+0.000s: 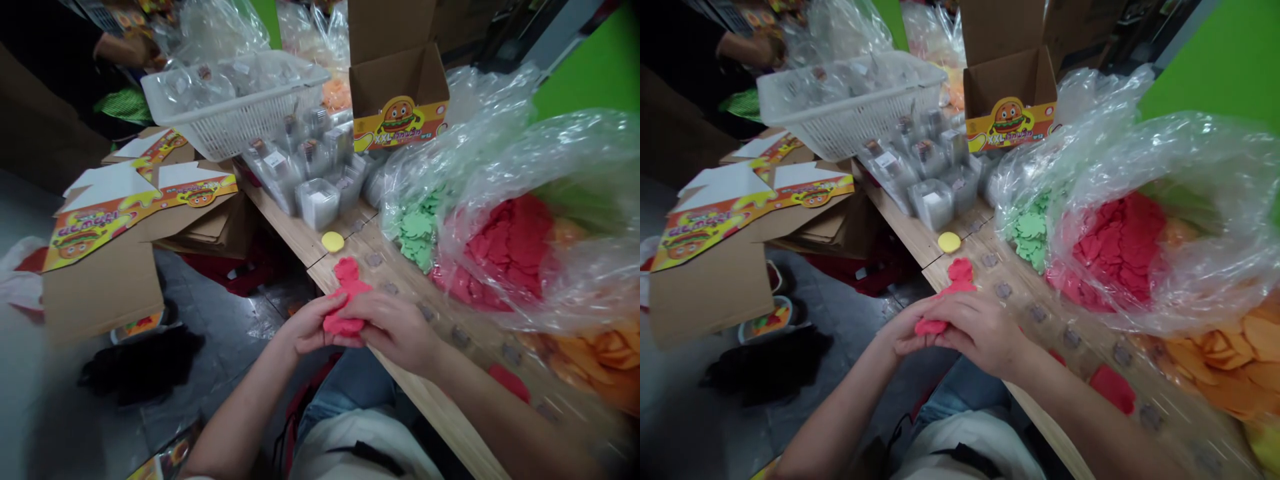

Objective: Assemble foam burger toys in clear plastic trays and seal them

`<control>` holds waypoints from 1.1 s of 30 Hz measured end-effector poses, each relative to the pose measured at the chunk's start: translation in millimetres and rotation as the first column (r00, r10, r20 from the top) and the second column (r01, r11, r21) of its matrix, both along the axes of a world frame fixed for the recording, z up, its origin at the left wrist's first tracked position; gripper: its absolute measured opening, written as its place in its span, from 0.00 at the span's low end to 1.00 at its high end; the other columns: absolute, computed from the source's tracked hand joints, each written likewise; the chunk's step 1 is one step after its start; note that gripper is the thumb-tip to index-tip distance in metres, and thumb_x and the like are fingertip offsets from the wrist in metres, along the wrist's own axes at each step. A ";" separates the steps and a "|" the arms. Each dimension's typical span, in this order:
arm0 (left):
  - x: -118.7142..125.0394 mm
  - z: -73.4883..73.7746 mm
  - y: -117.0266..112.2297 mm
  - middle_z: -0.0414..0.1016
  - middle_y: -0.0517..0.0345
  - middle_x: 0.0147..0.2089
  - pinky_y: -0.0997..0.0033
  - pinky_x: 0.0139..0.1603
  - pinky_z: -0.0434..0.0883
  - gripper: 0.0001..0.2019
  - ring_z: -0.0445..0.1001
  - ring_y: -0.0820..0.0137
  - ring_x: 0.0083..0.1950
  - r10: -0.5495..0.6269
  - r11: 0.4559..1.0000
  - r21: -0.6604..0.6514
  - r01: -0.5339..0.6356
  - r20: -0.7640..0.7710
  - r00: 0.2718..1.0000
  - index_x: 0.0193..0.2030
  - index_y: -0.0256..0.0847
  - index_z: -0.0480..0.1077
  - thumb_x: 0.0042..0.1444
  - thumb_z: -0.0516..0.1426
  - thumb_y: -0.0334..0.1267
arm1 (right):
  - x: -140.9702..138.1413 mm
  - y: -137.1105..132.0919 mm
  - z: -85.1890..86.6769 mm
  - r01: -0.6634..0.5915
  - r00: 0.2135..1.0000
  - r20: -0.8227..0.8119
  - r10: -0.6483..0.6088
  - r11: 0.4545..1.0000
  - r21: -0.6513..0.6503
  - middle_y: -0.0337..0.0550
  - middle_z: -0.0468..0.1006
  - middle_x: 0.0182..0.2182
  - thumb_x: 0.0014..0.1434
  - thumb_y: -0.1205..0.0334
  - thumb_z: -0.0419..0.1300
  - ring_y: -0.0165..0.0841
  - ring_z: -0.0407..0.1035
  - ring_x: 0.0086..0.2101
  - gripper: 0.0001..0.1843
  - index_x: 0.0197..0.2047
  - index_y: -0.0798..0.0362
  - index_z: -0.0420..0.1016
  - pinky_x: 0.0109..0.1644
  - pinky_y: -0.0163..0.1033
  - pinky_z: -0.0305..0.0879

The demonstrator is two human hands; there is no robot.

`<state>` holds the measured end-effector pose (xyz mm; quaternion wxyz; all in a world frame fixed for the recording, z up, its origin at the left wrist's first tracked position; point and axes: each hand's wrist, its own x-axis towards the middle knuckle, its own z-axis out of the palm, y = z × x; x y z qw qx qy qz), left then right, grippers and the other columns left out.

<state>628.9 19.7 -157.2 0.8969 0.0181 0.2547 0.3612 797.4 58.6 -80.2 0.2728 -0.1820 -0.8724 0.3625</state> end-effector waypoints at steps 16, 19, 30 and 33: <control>-74.5 -24.8 27.3 0.72 0.47 0.46 0.72 0.40 0.67 0.26 0.71 0.67 0.41 0.438 0.891 0.443 -0.094 -0.790 0.429 0.52 0.35 0.66 0.51 0.55 0.50 | -78.9 143.3 -109.3 0.617 0.786 0.350 -0.510 0.688 -0.381 0.38 0.73 0.27 0.54 0.61 0.52 0.26 0.67 0.26 0.15 0.44 0.57 0.67 0.28 0.31 0.63; -75.5 -25.2 43.2 0.72 0.51 0.45 0.72 0.42 0.65 0.25 0.70 0.68 0.40 0.440 0.866 0.486 0.118 -0.852 0.283 0.52 0.37 0.67 0.52 0.52 0.51 | -77.1 141.0 -112.1 0.651 0.738 0.405 -0.539 0.727 -0.218 0.41 0.73 0.27 0.53 0.63 0.54 0.30 0.67 0.29 0.14 0.43 0.57 0.68 0.33 0.35 0.63; -58.0 -11.1 91.1 0.75 0.51 0.33 0.71 0.36 0.61 0.29 0.71 0.62 0.35 0.399 0.647 0.139 0.749 -0.899 -0.179 0.62 0.45 0.56 0.53 0.50 0.48 | -63.6 133.2 -104.9 0.528 0.643 0.519 -0.564 0.817 0.233 0.52 0.68 0.39 0.60 0.67 0.46 0.37 0.62 0.42 0.14 0.45 0.57 0.68 0.47 0.39 0.56; -56.5 -16.1 96.0 0.75 0.48 0.37 0.68 0.37 0.61 0.29 0.72 0.58 0.36 0.413 0.623 0.092 0.777 -0.882 -0.227 0.62 0.47 0.55 0.52 0.51 0.49 | -55.8 130.5 -106.8 0.460 0.645 0.543 -0.539 0.840 0.288 0.53 0.67 0.40 0.59 0.68 0.45 0.40 0.59 0.44 0.15 0.43 0.54 0.71 0.46 0.41 0.56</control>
